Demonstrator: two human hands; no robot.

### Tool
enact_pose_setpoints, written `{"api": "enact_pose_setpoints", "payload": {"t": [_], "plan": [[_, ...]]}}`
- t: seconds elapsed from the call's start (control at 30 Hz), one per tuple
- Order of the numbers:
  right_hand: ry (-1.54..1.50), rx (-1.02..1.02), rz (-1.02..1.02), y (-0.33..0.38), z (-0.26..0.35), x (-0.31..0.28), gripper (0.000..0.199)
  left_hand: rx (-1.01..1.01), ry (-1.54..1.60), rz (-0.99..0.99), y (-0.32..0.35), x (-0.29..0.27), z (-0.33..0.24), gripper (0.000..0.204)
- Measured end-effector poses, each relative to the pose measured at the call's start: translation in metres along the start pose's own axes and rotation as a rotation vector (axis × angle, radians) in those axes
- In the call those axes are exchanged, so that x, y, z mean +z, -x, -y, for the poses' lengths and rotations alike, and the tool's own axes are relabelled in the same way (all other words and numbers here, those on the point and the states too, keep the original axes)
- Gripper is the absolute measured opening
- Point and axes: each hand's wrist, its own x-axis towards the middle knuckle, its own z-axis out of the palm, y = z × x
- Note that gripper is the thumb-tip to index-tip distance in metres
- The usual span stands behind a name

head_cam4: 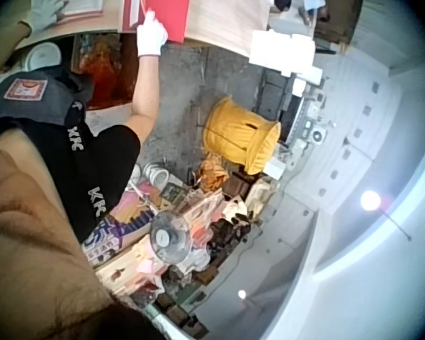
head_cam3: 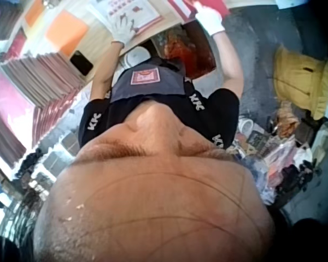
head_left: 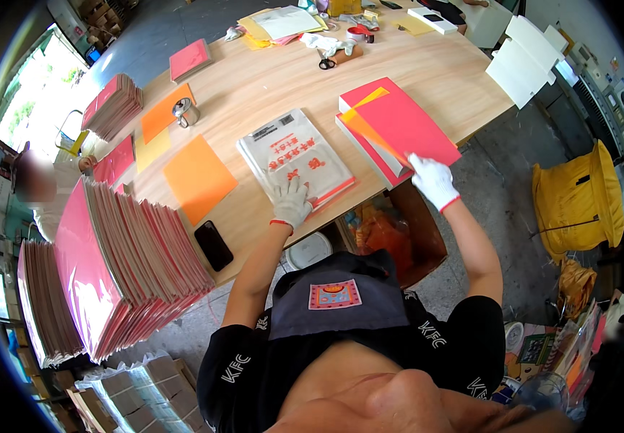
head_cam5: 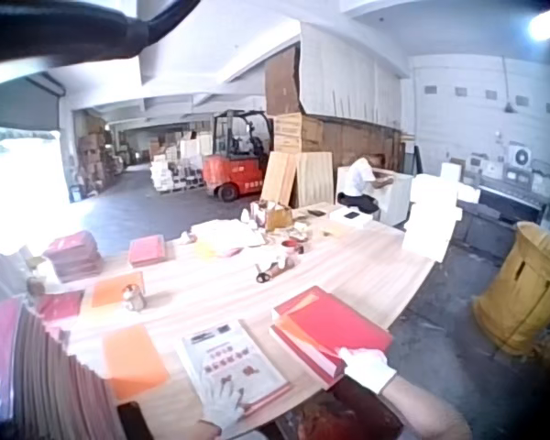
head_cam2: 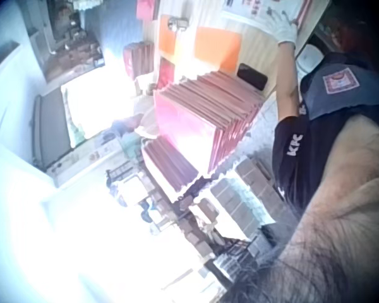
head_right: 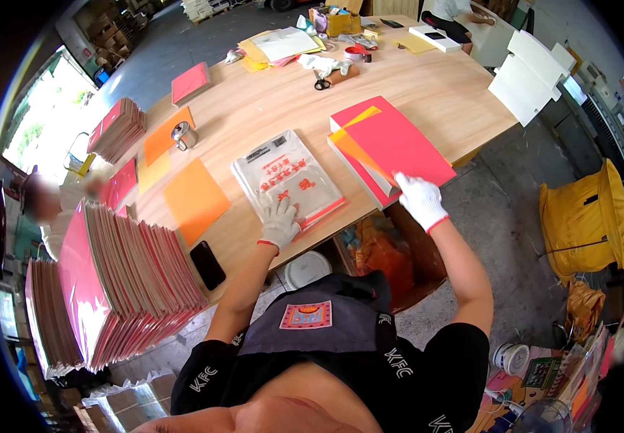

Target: The person, wearing gloves, organizes and stacks pink and orange paper folders on a wooden table. They place individual folders onto a central stack and then move the entire stack aside.

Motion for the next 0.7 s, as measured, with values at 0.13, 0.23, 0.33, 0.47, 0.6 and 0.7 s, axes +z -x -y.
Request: {"api": "enact_pose_setpoints", "payload": {"t": [0.13, 0.23, 0.33, 0.47, 0.6, 0.7], "plan": [[-0.324, 0.393, -0.310, 0.027, -0.006, 0.011, 0.079, 0.022, 0.116, -0.156, -0.001, -0.016, -0.004, 0.050], [-1.181, 1.048, -0.743, 0.027, -0.069, 0.085, 0.077, 0.067, 0.290, -0.228, -0.006, -0.036, -0.022, 0.048], [-2.265, 0.986, -0.278, 0.021, -0.091, 0.117, 0.042, 0.061, 0.331, -0.206, -0.019, -0.055, -0.027, 0.049], [-1.950, 0.812, -0.420, 0.005, -0.055, 0.088, 0.043, -0.029, 0.360, -0.162, -0.019, -0.059, -0.016, 0.050], [-1.840, 0.411, -0.513, 0.004, -0.015, 0.056, 0.039, -0.103, 0.776, -0.211, -0.030, -0.087, -0.015, 0.061], [-1.730, 0.288, -0.461, -0.009, 0.020, 0.056, 0.030, -0.170, 1.343, -0.461, -0.051, -0.089, 0.002, 0.067]]}}
